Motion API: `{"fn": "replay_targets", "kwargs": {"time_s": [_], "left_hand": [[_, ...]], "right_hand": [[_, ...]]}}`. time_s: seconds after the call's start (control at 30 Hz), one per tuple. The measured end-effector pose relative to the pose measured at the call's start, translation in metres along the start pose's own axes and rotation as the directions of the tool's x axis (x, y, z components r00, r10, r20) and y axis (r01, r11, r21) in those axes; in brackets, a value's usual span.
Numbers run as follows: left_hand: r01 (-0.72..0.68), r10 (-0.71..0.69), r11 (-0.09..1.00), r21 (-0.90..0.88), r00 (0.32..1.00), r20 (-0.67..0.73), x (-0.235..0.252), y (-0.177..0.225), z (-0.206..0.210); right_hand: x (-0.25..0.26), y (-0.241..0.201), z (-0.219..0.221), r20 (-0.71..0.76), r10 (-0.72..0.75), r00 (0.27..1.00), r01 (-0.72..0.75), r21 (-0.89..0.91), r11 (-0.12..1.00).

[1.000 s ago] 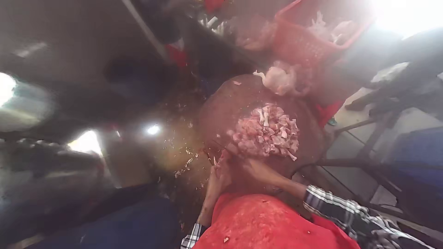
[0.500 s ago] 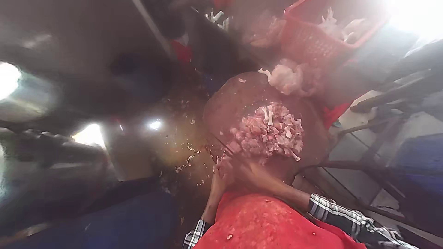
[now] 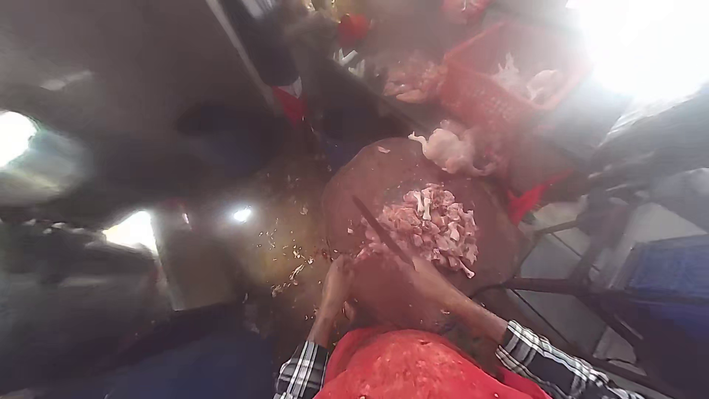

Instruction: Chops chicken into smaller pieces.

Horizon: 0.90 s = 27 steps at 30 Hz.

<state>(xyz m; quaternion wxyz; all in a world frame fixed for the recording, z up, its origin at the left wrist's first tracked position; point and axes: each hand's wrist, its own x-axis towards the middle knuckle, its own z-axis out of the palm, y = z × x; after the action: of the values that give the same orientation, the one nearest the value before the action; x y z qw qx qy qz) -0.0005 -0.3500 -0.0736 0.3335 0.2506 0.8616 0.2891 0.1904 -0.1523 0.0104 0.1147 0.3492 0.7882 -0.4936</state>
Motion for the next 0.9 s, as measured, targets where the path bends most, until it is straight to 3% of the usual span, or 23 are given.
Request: {"fn": "replay_targets", "kwargs": {"time_s": [0.1,0.2,0.3,0.33,0.4,0.47,0.5,0.53,0.6,0.67,0.7,0.8,0.9], "left_hand": [[0.038,-0.032,0.996,0.079,0.996,-0.081,0.009,-0.02,0.018],[0.047,-0.042,0.994,0.101,0.998,-0.048,0.005,-0.016,0.02],[0.095,-0.089,0.992,0.079,0.993,-0.083,0.003,-0.017,0.02],[0.131,-0.13,0.991,0.006,0.988,-0.088,-0.001,-0.018,0.021],[0.174,-0.203,0.932,-0.317,0.978,-0.058,-0.009,-0.018,0.03],[0.223,-0.234,0.732,-0.643,0.97,0.07,-0.029,-0.019,0.046],[0.274,-0.24,0.67,-0.69,0.959,0.148,-0.036,-0.021,0.053],[0.319,-0.24,0.667,-0.674,0.947,0.211,-0.042,-0.023,0.059],[0.347,-0.24,0.758,-0.552,0.936,0.259,-0.048,-0.03,0.071],[0.316,-0.218,0.835,-0.451,0.942,0.256,-0.046,-0.036,0.076],[0.29,-0.2,0.865,-0.409,0.948,0.249,-0.046,-0.038,0.075],[0.179,-0.154,0.971,-0.158,0.975,0.158,-0.045,-0.034,0.064],[-0.038,0.036,0.993,0.108,0.999,0.021,-0.044,-0.024,0.054]], "right_hand": [[-0.025,-0.058,-0.011,-0.105,-0.176,0.979,0.192,0.172,0.966],[-0.029,-0.036,0.023,-0.149,-0.282,0.948,0.305,0.169,0.937],[0.002,0.033,0.062,0.116,0.005,0.993,-0.001,-0.033,0.999],[0.012,0.051,0.069,0.181,0.093,0.979,-0.079,-0.084,0.993],[0.018,0.052,0.061,0.186,0.141,0.972,-0.11,-0.166,0.98],[0.002,0.023,0.046,0.145,0.09,0.985,-0.064,-0.174,0.983],[-0.006,0.004,0.037,0.118,0.03,0.993,-0.013,-0.141,0.99],[-0.016,-0.016,0.028,0.097,-0.043,0.994,0.051,-0.081,0.995],[-0.032,-0.042,0.02,0.039,-0.196,0.98,0.193,0.074,0.978],[-0.034,-0.037,0.037,-0.052,-0.292,0.955,0.296,0.163,0.941],[-0.032,-0.02,0.053,-0.069,-0.266,0.961,0.274,0.139,0.952],[-0.015,0.043,0.092,0.18,0.069,0.981,-0.076,0.03,0.997],[0.0,0.067,0.094,0.415,0.258,0.873,-0.329,0.109,0.938]]}}
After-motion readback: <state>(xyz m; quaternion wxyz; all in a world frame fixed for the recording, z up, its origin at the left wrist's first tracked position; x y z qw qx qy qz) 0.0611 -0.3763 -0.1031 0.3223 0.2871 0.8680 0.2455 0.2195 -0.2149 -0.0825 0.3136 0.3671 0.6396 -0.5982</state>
